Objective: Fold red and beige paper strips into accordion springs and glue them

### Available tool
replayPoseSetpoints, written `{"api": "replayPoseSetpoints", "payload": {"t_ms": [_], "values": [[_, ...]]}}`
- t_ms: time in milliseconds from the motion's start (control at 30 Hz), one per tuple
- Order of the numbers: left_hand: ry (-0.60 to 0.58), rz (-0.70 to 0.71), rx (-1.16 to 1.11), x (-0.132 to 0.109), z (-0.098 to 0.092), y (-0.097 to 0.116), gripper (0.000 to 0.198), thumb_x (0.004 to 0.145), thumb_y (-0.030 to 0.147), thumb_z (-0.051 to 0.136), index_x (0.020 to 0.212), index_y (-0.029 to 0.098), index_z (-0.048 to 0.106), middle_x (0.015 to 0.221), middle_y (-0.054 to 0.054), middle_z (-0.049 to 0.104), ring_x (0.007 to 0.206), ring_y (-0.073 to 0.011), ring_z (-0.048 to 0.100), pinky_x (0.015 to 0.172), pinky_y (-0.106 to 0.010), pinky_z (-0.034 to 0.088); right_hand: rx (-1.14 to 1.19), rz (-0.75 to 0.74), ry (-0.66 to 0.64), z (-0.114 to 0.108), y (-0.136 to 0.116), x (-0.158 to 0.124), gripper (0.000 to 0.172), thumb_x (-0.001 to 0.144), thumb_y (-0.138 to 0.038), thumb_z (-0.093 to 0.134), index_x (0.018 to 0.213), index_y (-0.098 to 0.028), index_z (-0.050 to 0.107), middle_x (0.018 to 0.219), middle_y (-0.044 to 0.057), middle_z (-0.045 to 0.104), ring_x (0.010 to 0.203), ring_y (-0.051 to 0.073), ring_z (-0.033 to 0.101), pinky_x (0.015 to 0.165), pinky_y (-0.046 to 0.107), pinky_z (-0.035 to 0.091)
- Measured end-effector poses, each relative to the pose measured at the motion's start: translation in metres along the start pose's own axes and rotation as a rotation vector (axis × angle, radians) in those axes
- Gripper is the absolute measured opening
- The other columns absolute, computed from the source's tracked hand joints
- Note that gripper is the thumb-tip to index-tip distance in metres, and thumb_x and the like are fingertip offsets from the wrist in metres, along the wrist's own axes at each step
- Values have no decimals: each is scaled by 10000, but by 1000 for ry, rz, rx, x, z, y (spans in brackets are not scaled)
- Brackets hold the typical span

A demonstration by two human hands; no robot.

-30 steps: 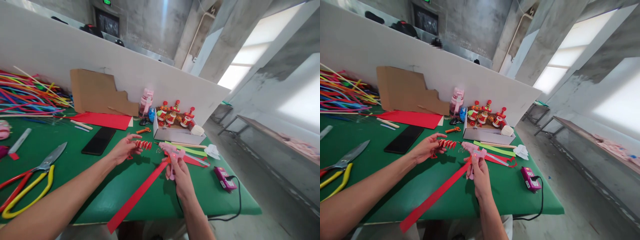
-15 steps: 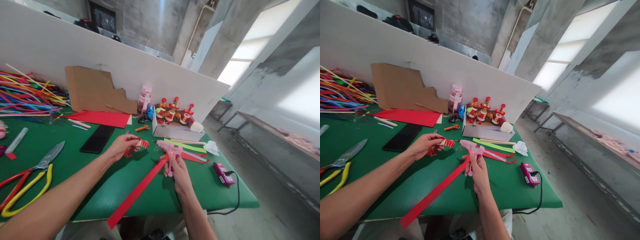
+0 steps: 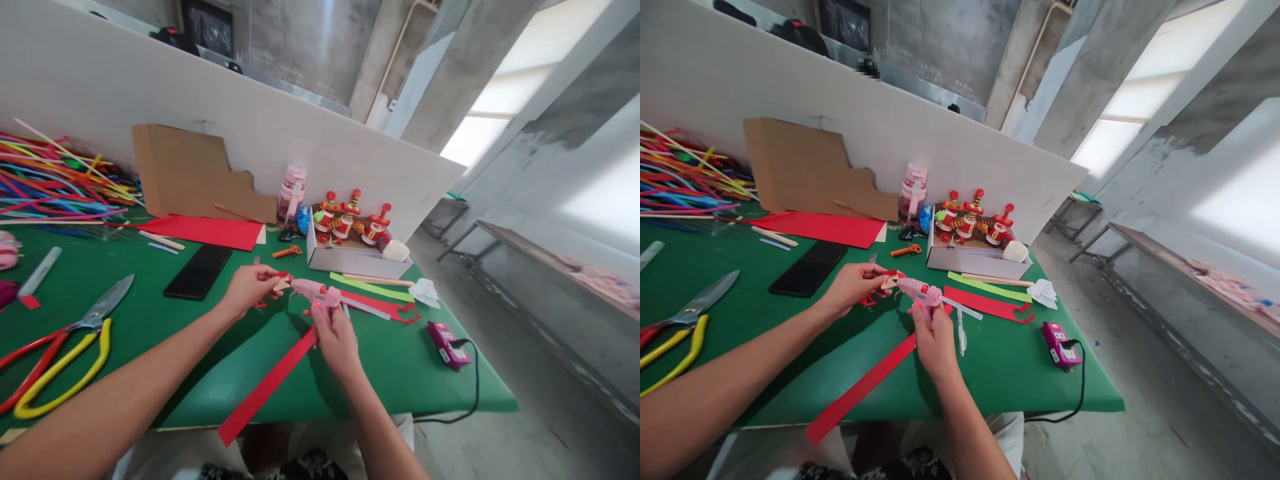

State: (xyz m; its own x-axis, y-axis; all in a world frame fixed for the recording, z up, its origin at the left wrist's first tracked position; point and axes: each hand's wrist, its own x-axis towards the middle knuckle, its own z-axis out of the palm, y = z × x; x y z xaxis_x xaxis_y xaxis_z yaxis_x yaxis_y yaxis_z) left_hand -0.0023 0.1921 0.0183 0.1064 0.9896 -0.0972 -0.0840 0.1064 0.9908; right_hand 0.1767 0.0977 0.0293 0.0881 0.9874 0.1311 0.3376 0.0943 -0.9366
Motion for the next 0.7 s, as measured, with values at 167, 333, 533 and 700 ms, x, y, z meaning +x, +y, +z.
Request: {"api": "replayPoseSetpoints", "payload": {"t_ms": [167,333,533,700], "values": [[-5,11,49,1,0,-3,193,596,265,825,723,153,734,595,-55,734,523,-190,695,492,-236,539,-199,-143,1,1,-6,2,294,926,-414,469,999,-208,666,844,93,693,855,268,648,766,368,502],[12,31,62,1,2,-5,189,613,296,818,706,155,732,578,-54,728,526,-195,697,485,-240,541,-265,-201,-32,2,-8,2,320,939,-365,440,1113,-209,658,1000,128,706,993,297,641,892,400,487],[-9,27,116,1,1,-5,126,651,264,774,719,163,740,577,-50,731,527,-190,696,499,-241,546,-285,-180,-44,3,-6,2,332,950,-366,427,1149,-215,646,1026,125,704,1016,297,641,907,407,484],[-21,30,127,2,0,-7,150,646,267,761,750,161,746,585,-46,733,528,-183,690,510,-242,548,-306,-157,-60,4,-5,2,360,955,-369,415,1174,-189,636,1068,150,700,1006,299,649,895,402,486]]}}
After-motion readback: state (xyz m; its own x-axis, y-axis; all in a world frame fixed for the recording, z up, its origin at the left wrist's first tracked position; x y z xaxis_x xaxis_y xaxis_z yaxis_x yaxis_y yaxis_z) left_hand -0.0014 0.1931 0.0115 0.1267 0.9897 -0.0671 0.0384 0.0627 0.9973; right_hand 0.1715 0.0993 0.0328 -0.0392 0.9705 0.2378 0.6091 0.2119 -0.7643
